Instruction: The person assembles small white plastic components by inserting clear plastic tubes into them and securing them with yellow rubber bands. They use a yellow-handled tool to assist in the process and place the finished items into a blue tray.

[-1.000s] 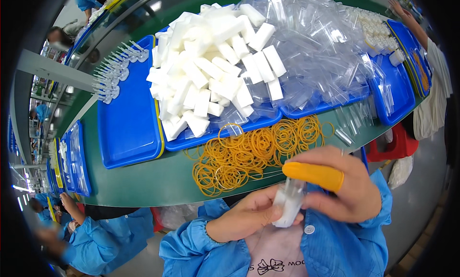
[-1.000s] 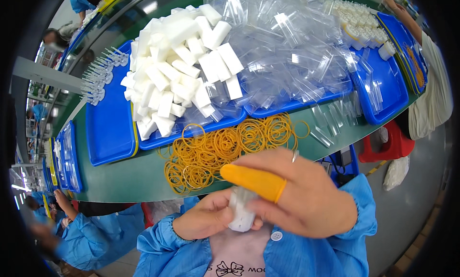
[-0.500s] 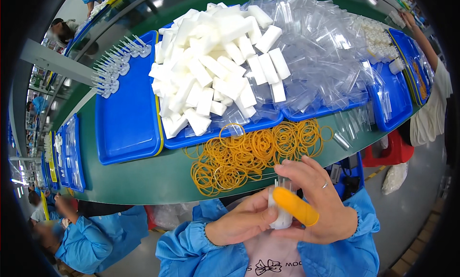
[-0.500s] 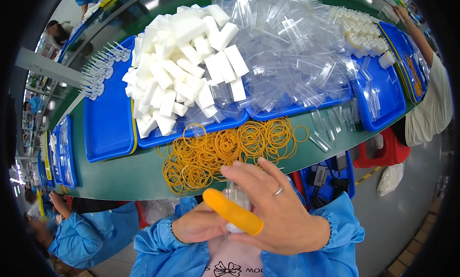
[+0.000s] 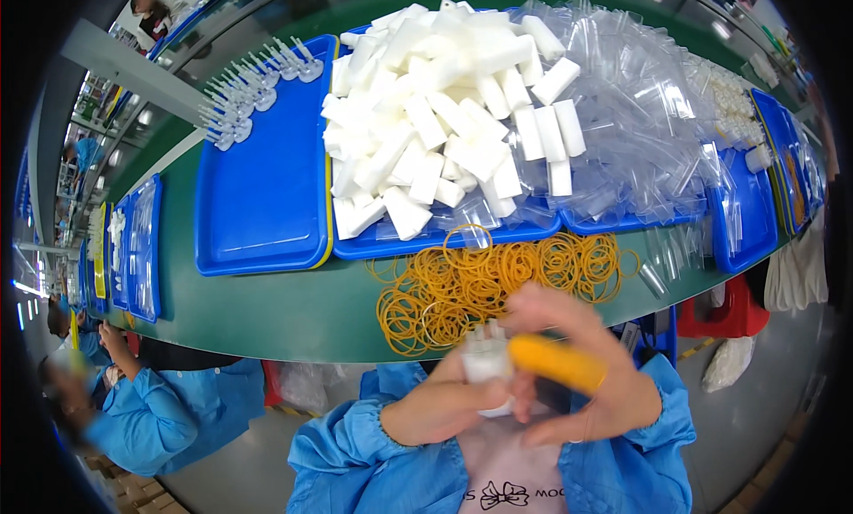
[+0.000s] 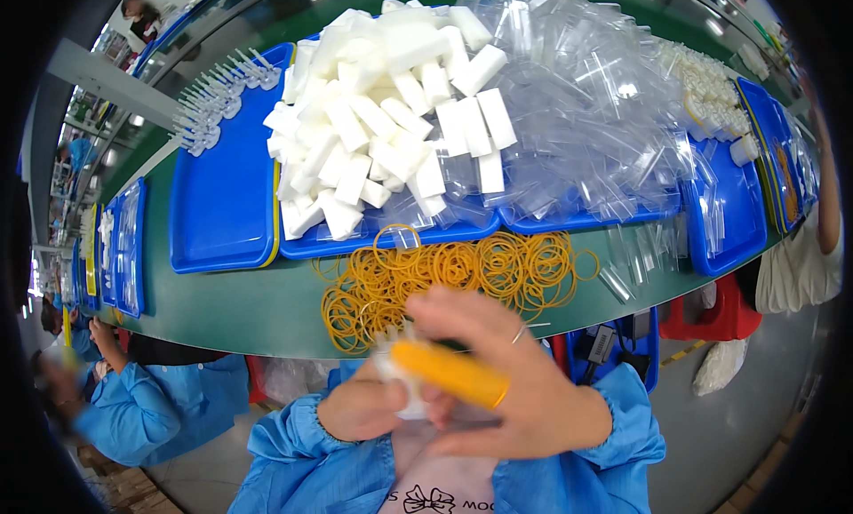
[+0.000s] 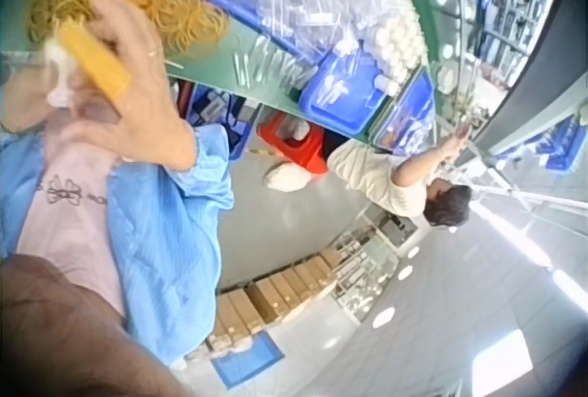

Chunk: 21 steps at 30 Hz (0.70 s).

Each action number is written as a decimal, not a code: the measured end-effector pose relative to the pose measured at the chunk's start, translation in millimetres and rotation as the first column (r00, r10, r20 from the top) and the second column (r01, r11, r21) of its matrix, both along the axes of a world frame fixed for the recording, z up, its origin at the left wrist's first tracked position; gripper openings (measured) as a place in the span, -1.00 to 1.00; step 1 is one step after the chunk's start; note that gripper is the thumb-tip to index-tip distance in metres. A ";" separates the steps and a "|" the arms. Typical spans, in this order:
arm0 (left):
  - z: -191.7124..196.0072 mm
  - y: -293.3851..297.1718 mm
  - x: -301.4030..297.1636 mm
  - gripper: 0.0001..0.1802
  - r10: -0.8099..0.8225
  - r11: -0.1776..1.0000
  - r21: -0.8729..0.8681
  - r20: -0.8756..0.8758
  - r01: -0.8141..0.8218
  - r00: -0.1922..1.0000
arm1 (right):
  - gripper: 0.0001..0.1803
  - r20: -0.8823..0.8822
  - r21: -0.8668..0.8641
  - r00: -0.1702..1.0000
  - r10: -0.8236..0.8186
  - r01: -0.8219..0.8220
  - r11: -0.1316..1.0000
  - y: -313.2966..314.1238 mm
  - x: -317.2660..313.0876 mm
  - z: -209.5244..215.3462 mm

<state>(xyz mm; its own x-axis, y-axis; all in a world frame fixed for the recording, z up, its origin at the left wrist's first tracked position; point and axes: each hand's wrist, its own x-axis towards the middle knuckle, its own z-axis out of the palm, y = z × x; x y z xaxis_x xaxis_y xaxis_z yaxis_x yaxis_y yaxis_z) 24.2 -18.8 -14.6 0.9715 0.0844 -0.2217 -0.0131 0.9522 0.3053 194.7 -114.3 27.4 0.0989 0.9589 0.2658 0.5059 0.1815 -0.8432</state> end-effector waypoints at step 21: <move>-2.2 23.8 -0.8 -0.50 0.237 0.524 0.851 -0.113 -0.029 0.965 | -0.83 -0.219 0.042 0.936 -0.277 0.293 0.955 39.8 -14.5 -23.4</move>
